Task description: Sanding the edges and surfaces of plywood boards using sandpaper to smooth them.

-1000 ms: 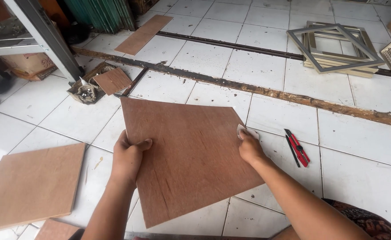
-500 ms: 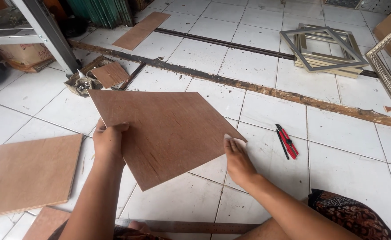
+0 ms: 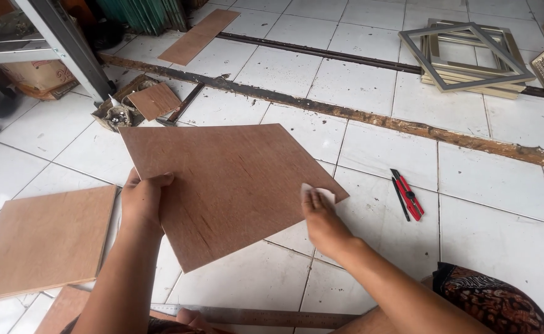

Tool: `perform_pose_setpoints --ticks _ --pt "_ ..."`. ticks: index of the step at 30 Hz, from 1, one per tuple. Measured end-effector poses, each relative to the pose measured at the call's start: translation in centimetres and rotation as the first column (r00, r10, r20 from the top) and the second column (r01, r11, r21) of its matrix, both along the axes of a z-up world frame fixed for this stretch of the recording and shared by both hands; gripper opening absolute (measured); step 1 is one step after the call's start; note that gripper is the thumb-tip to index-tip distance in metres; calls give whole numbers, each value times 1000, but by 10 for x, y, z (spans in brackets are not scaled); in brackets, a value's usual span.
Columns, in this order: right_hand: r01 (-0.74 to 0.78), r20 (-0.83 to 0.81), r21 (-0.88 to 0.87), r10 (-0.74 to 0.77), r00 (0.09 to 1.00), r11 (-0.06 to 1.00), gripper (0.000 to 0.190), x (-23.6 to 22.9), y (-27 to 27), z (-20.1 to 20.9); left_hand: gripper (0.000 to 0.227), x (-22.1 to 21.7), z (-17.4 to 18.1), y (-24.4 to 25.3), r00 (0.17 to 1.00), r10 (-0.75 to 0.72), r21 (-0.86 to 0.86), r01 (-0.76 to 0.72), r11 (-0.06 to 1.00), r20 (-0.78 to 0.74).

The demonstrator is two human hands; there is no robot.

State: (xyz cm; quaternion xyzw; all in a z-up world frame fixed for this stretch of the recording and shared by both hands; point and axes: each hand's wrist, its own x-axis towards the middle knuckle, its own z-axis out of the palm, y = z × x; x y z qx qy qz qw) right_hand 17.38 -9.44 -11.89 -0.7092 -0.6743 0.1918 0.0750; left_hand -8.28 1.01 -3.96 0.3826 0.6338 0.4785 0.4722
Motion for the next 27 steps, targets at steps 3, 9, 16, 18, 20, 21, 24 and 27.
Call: perform_pose_setpoints --ticks 3,9,16,18,20,21,24,27 --pt "-346 -47 319 379 924 883 44 -58 -36 45 54 7 7 -3 1000 -9 -8 9 1000 -7" --pt "145 270 39 -150 951 989 43 87 42 -126 52 13 10 -4 1000 -17 -11 17 1000 -10" --pt "-131 -66 92 137 988 987 43 -38 -27 50 53 13 7 3 998 -30 -21 29 999 -57" --pt "-336 -17 335 362 932 880 38 -53 -28 54 53 13 9 9 999 -45 -35 44 998 -30" --pt "-201 22 250 201 979 947 38 -10 -1 4 54 18 13 2 998 -52 -20 52 998 -27" --pt "-48 79 170 35 996 984 39 13 14 -17 55 22 18 1 998 -63 -7 63 998 -21" --pt "178 137 -10 -175 975 984 43 87 37 -71 55 25 11 -8 998 -42 -38 43 998 35" --pt "-43 132 140 25 991 989 41 34 19 -50 54 32 9 -9 993 -103 -50 106 993 51"
